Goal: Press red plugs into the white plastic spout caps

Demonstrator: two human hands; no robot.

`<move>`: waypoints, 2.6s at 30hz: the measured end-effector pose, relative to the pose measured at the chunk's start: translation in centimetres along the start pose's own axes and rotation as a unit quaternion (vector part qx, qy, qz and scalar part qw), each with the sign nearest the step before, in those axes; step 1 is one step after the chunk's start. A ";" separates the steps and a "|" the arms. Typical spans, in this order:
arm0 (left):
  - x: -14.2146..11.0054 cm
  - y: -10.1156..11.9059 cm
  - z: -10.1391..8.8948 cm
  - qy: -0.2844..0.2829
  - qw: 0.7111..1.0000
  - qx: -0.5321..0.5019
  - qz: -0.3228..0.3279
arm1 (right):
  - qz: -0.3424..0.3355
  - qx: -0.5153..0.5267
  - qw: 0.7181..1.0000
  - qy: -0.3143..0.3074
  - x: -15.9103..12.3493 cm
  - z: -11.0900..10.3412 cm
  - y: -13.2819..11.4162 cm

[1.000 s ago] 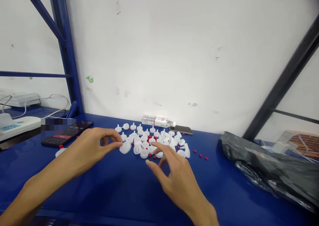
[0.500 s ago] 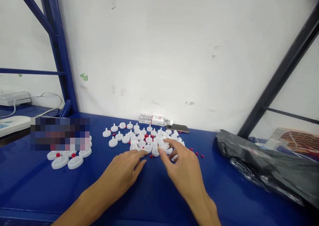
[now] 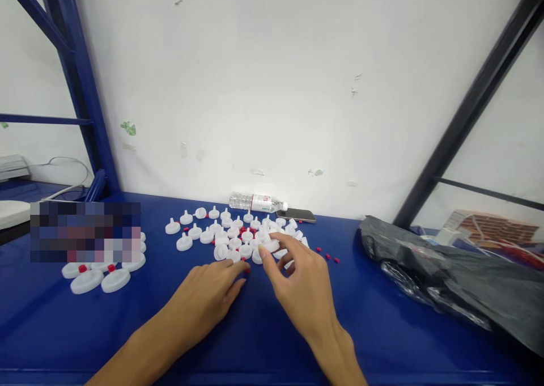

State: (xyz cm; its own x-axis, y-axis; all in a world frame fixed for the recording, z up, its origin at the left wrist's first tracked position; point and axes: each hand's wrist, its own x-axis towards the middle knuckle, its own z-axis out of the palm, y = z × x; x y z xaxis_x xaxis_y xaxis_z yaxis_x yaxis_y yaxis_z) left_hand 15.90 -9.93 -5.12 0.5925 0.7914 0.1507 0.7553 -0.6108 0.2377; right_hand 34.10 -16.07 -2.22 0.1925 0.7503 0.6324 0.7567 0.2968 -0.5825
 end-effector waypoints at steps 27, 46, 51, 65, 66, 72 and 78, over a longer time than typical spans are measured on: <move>-0.5 -0.1 -4.7 0.185 0.929 -0.320 -0.034 | -0.110 0.021 0.985 -0.127 -0.3 0.3 0.3; -0.9 2.3 -3.0 0.262 0.847 -0.462 0.023 | -0.066 0.143 0.981 -0.111 -0.6 0.1 -0.4; -1.6 1.9 -3.5 0.350 0.877 -0.322 0.068 | -0.100 0.144 0.979 -0.109 -0.8 0.0 -0.5; 5.7 -18.5 -15.4 0.071 0.965 0.092 -0.236 | -0.140 0.156 0.977 -0.031 -0.6 -0.4 -0.8; 5.9 -19.4 -14.7 0.032 0.967 0.089 -0.235 | -0.142 0.154 0.977 -0.032 -0.6 -0.4 -0.8; 6.3 -22.6 -11.4 -0.092 0.959 0.078 -0.256 | -0.151 0.144 0.978 -0.033 -0.7 -0.3 -0.8; 6.3 -23.2 -11.0 -0.110 0.957 0.074 -0.260 | -0.148 0.137 0.979 -0.030 -0.8 -0.2 -0.7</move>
State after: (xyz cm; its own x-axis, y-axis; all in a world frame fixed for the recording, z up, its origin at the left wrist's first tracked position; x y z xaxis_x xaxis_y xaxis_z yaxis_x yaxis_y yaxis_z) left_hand -0.96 9.56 0.87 0.1589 0.9743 -0.1597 0.9855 -0.1469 0.0844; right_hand 33.56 -17.01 -2.21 -0.0522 0.6383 0.7681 0.5763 0.6474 -0.4988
